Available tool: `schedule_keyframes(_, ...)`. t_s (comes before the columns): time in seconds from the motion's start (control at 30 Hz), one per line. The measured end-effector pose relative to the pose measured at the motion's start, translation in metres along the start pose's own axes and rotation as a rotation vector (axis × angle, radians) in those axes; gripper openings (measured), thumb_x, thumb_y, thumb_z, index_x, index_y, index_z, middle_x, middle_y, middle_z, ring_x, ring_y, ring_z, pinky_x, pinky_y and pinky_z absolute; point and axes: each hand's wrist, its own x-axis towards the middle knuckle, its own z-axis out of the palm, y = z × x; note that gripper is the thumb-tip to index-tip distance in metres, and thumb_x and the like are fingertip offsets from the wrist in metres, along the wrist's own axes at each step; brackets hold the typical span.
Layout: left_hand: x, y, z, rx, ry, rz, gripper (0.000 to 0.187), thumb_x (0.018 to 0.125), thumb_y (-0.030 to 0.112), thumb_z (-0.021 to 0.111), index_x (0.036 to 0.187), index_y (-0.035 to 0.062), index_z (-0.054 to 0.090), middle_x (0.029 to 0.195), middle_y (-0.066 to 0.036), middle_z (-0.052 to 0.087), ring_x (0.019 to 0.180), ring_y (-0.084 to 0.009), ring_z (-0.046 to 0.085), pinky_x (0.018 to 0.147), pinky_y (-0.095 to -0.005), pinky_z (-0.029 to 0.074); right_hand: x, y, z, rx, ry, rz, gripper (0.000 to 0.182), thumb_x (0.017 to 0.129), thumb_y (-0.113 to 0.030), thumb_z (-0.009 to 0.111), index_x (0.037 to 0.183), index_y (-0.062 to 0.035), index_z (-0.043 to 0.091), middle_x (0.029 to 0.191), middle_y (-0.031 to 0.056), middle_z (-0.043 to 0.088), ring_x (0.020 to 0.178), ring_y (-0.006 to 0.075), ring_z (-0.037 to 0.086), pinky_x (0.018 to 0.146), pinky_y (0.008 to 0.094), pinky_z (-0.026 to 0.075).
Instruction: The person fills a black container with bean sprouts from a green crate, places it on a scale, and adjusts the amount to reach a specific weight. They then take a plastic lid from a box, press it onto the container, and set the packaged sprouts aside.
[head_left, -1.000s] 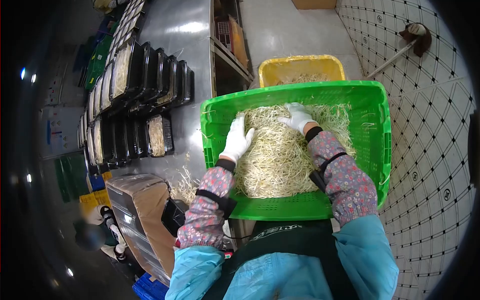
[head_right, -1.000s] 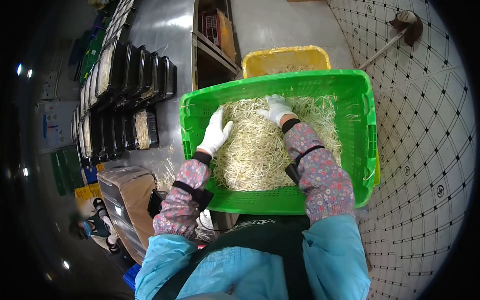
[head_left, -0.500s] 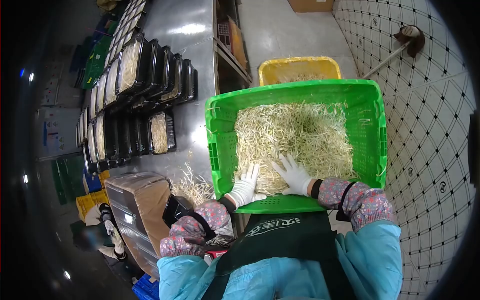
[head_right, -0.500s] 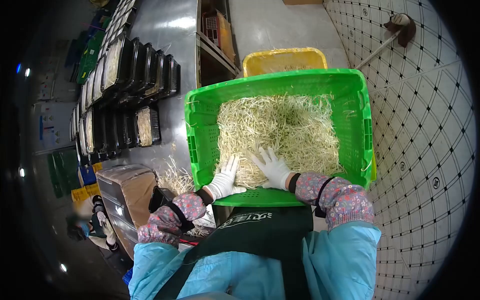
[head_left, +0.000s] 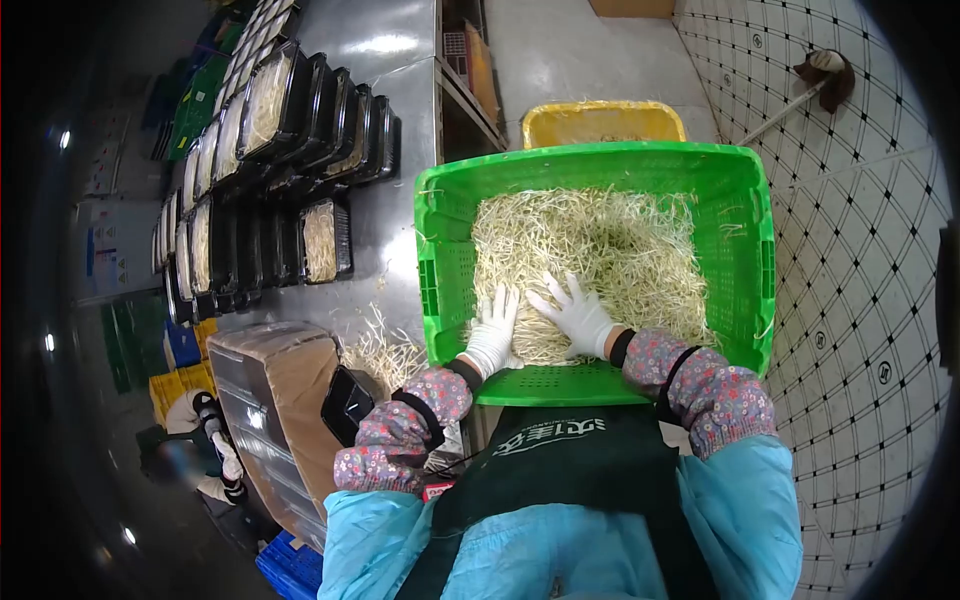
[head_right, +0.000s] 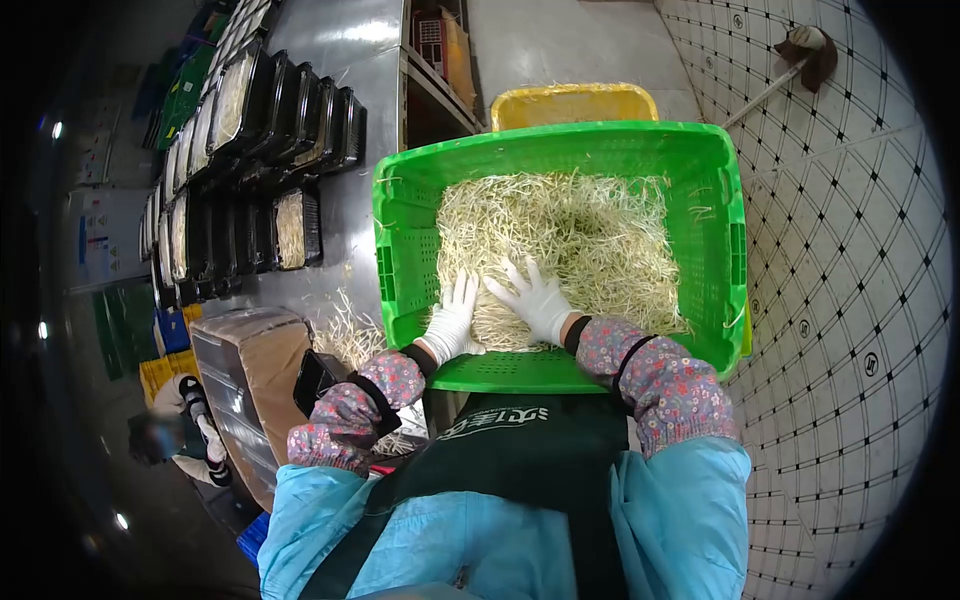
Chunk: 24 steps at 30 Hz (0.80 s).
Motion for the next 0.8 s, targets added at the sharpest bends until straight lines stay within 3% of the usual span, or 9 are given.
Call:
schedule_keyframes(0.2, 0.040, -0.028, 0.025, -0.151, 0.071, -0.112, 0.121, 0.064, 0.017, 0.085, 0.156, 0.0069, 0.007, 0.145, -0.030, 0.038, 0.125, -0.0456, 0.050, 0.093, -0.0480, 0.053, 0.048, 0.026, 0.000, 0.249, 0.123, 0.064, 0.109, 0.068, -0.027, 0.084, 0.157, -0.0259, 0.021, 0.151, 0.0215, 0.036, 0.123, 0.0414, 0.054, 0.089, 0.0449, 0.054)
schedule_keyframes(0.23, 0.037, -0.025, 0.019, -0.197, 0.167, -0.144, 0.090, 0.068, 0.015, 0.080, 0.144, 0.0034, 0.035, 0.124, -0.028, 0.055, 0.110, -0.0417, 0.060, 0.087, -0.0454, 0.054, 0.056, 0.030, 0.006, 0.299, 0.143, 0.048, 0.097, 0.071, -0.023, 0.079, 0.154, -0.0246, 0.029, 0.148, 0.0222, 0.040, 0.119, 0.0390, 0.057, 0.089, 0.0433, 0.055)
schedule_keyframes(0.3, 0.035, -0.022, 0.005, -0.246, 0.106, -0.152, 0.073, 0.069, 0.016, 0.079, 0.132, 0.0027, 0.045, 0.116, -0.027, 0.059, 0.105, -0.0413, 0.062, 0.086, -0.0448, 0.054, 0.053, 0.033, -0.002, 0.371, 0.144, 0.052, 0.067, 0.078, -0.017, 0.068, 0.142, -0.0210, 0.050, 0.136, 0.0189, 0.054, 0.110, 0.0335, 0.063, 0.089, 0.0403, 0.054)
schedule_keyframes(0.43, 0.010, 0.001, -0.041, -0.347, 0.037, -0.138, 0.036, 0.073, 0.019, 0.077, 0.101, 0.0028, 0.060, 0.095, -0.022, 0.065, 0.091, -0.0409, 0.065, 0.082, -0.0445, 0.054, 0.040, 0.059, 0.005, 0.474, 0.231, -0.015, 0.054, 0.080, -0.021, 0.069, 0.133, -0.0245, 0.059, 0.119, 0.0091, 0.064, 0.106, 0.0296, 0.064, 0.089, 0.0409, 0.052)
schedule_keyframes(0.57, -0.012, -0.005, -0.048, -0.177, 0.132, 0.114, 0.043, 0.069, 0.010, 0.073, 0.109, 0.0025, 0.057, 0.101, -0.021, 0.064, 0.094, -0.0386, 0.064, 0.078, -0.0452, 0.054, 0.032, 0.105, -0.024, 0.450, 0.086, 0.145, 0.053, 0.079, -0.024, 0.071, 0.131, -0.0233, 0.061, 0.118, 0.0098, 0.065, 0.105, 0.0306, 0.064, 0.089, 0.0397, 0.052)
schedule_keyframes(0.63, -0.022, -0.010, -0.044, -0.072, 0.177, 0.174, 0.042, 0.070, 0.013, 0.075, 0.106, 0.0036, 0.056, 0.097, -0.018, 0.063, 0.088, -0.0376, 0.064, 0.075, -0.0450, 0.053, 0.031, 0.129, -0.025, 0.575, 0.398, 0.153, 0.049, 0.079, -0.027, 0.068, 0.128, -0.0233, 0.063, 0.116, 0.0102, 0.066, 0.105, 0.0307, 0.064, 0.090, 0.0411, 0.052)
schedule_keyframes(0.7, -0.025, -0.009, -0.040, 0.034, 0.216, 0.234, 0.040, 0.070, 0.017, 0.076, 0.103, 0.0047, 0.056, 0.093, -0.015, 0.062, 0.082, -0.0367, 0.063, 0.071, -0.0448, 0.053, 0.038, 0.120, -0.039, 0.592, 0.408, 0.143, 0.047, 0.080, -0.028, 0.068, 0.126, -0.0228, 0.064, 0.115, 0.0096, 0.066, 0.105, 0.0300, 0.065, 0.091, 0.0411, 0.052)
schedule_keyframes(0.77, -0.021, 0.001, -0.043, 0.054, 0.209, 0.370, 0.064, 0.068, 0.020, 0.079, 0.123, 0.0034, 0.051, 0.101, -0.015, 0.062, 0.089, -0.0344, 0.063, 0.077, -0.0441, 0.053, 0.054, 0.097, -0.050, 0.657, 0.403, 0.109, 0.049, 0.080, -0.030, 0.069, 0.128, -0.0232, 0.062, 0.120, 0.0079, 0.065, 0.106, 0.0279, 0.065, 0.091, 0.0420, 0.051)
schedule_keyframes(0.8, -0.018, 0.006, -0.046, 0.065, 0.206, 0.439, 0.077, 0.066, 0.022, 0.080, 0.134, 0.0028, 0.049, 0.105, -0.015, 0.062, 0.092, -0.0333, 0.063, 0.080, -0.0437, 0.053, 0.060, 0.082, -0.057, 0.631, 0.202, 0.141, 0.063, 0.077, -0.033, 0.072, 0.136, -0.0247, 0.055, 0.135, 0.0111, 0.057, 0.116, 0.0300, 0.061, 0.096, 0.0431, 0.050)
